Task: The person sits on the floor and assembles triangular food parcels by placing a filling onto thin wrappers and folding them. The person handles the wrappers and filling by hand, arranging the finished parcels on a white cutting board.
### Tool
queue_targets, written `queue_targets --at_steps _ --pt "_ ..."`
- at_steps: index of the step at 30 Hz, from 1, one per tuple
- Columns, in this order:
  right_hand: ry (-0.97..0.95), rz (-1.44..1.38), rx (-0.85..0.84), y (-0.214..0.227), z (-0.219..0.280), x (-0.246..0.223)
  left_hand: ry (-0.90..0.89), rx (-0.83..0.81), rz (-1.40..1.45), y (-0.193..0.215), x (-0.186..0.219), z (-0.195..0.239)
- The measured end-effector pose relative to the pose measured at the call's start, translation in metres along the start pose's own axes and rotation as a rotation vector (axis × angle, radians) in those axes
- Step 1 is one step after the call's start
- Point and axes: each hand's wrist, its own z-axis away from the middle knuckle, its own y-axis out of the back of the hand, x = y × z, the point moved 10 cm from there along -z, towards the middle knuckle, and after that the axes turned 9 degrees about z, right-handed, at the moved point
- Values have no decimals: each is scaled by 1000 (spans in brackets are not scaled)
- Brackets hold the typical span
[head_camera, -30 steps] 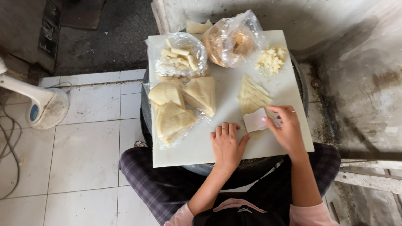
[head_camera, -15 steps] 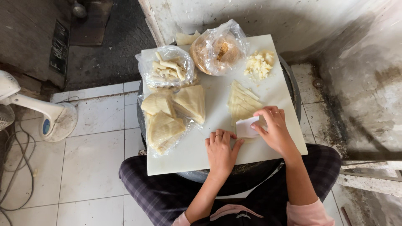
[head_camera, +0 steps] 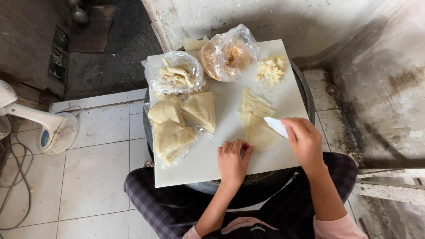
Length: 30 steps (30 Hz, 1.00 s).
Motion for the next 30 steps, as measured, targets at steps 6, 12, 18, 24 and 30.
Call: queue_targets --at_steps 6,12,18,24,30 --pt "168 106 -91 -3 -11 -27 -7 8 48 4 -13 3" --pt "195 119 -98 -9 -14 -26 39 60 -55 61 -42 20" --pt "81 146 -109 -7 -22 -19 -7 54 -64 88 -42 28" --pt "-123 5 84 5 -40 3 -62 88 -111 88 -36 30" --pt "-224 -482 168 -62 -125 48 -70 72 -56 91 -37 32"
